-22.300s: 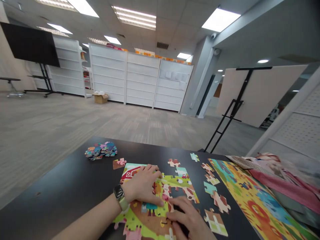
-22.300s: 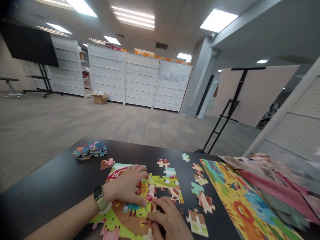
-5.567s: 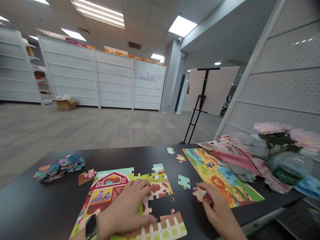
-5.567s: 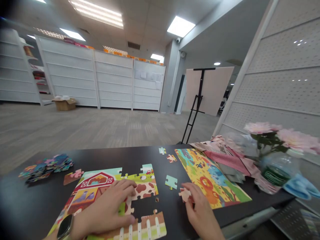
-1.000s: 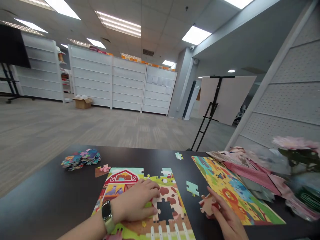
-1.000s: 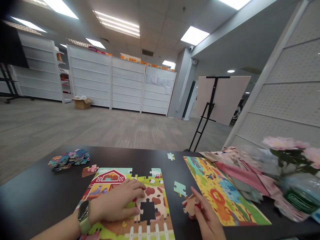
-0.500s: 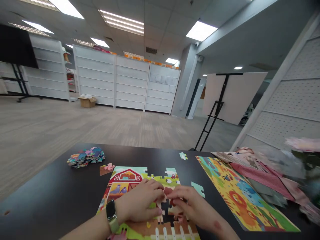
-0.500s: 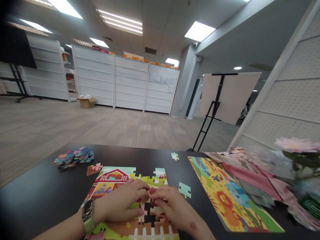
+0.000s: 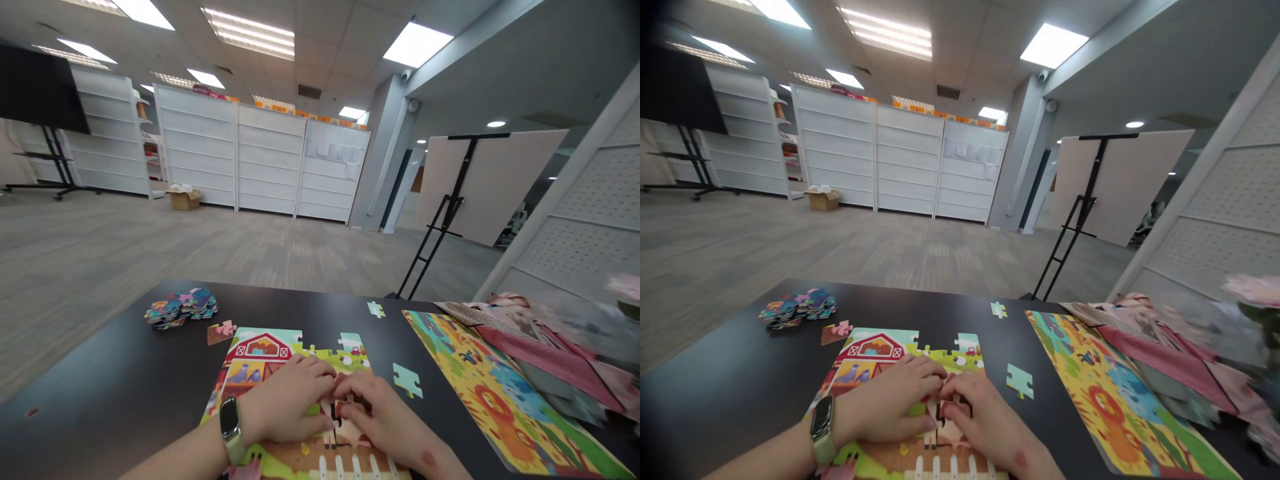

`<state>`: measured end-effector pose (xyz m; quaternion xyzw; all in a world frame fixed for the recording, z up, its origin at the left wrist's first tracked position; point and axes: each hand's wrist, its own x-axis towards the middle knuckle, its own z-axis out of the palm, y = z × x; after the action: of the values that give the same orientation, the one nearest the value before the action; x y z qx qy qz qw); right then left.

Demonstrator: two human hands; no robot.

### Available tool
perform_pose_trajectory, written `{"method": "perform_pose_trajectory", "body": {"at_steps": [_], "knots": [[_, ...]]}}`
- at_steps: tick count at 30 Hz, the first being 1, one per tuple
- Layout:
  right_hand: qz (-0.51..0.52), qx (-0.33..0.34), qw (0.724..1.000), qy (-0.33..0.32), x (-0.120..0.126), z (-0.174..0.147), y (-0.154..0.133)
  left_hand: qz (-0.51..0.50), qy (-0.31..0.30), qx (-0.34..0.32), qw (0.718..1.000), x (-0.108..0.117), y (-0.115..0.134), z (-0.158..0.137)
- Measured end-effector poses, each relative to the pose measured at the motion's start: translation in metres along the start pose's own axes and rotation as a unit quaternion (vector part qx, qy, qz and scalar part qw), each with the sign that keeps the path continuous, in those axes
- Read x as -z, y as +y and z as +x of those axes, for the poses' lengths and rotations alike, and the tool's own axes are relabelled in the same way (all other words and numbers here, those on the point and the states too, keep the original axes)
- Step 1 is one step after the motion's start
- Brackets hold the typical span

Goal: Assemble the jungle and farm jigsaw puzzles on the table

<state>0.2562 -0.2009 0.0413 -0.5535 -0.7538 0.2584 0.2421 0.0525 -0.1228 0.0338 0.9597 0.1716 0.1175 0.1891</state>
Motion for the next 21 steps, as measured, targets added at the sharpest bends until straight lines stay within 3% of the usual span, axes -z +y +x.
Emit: {"method": "perform_pose_trajectory", "body": {"at_steps": [4, 15, 18, 21], "knots": [[-0.041, 0.027, 0.999, 0.024, -0.001, -0.002, 0.002, -0.002, 0.005, 0.010, 1.000, -0.003, 0.001, 0.000], [-0.078, -0.005, 0.994, 0.075, -0.015, -0.003, 0.014, -0.007, 0.018, 0.011, 1.000, -0.005, 0.003, 0.001], [-0.045, -0.003, 0.992, 0.115, -0.002, -0.007, 0.024, -0.001, 0.016, -0.009, 1.000, -0.004, 0.003, 0.001], [-0.019, -0.057, 0.977, 0.202, 0.024, -0.019, 0.049, 0.004, 0.020, -0.048, 0.999, -0.003, 0.003, 0.000]]}}
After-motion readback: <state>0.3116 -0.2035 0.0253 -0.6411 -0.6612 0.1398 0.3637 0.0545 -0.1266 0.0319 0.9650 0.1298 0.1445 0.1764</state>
